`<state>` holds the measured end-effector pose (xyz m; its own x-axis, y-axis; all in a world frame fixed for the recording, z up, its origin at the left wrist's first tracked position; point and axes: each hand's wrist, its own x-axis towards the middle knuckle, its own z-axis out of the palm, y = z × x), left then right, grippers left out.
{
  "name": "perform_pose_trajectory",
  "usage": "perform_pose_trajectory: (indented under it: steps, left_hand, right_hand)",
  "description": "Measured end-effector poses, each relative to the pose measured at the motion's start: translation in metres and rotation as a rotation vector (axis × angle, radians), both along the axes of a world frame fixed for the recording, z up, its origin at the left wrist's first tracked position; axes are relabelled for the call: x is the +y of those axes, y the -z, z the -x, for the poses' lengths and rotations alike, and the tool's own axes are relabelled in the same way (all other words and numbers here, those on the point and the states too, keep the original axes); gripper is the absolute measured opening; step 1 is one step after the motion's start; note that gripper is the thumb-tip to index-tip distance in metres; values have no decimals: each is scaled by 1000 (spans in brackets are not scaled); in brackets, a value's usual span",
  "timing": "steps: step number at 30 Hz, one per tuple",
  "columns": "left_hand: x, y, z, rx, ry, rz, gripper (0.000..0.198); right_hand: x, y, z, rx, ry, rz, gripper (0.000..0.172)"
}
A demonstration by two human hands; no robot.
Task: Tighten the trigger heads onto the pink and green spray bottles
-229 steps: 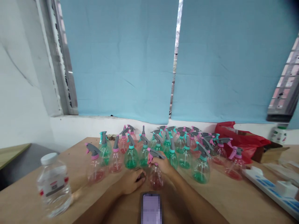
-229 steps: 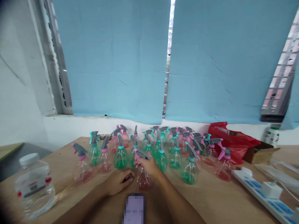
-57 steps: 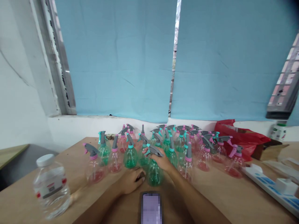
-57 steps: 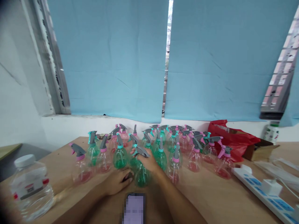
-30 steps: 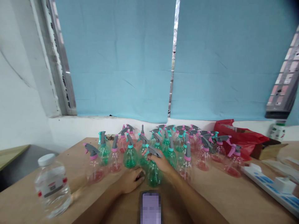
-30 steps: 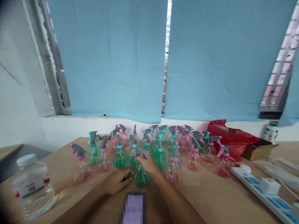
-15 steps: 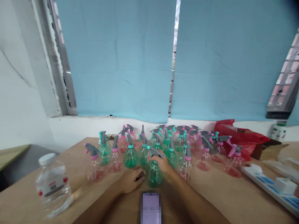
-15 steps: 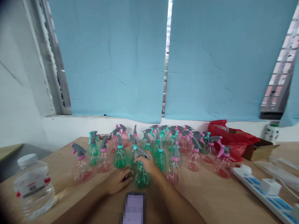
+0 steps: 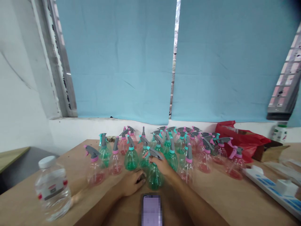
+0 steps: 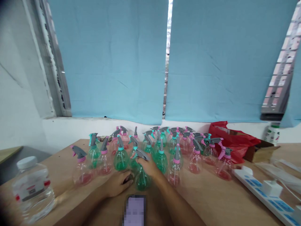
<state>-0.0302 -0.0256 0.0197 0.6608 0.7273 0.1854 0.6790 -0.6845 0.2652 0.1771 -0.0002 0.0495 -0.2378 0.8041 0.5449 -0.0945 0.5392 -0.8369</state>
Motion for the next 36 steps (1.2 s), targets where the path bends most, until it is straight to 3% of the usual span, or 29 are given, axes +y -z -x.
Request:
perform_pose_trajectory:
  steps: [12, 25, 36]
  left_hand:
    - [0, -1, 0, -2, -6, 24, 21]
    - [0, -1, 0, 9, -15, -8, 20]
    - [0, 0, 1, 11, 10, -16, 18]
  right_hand:
    - [-9, -6, 2, 107, 7, 76, 10]
    - [1, 3, 1, 11, 58, -15, 27]
    - [-6, -6, 2, 81, -23, 39, 17]
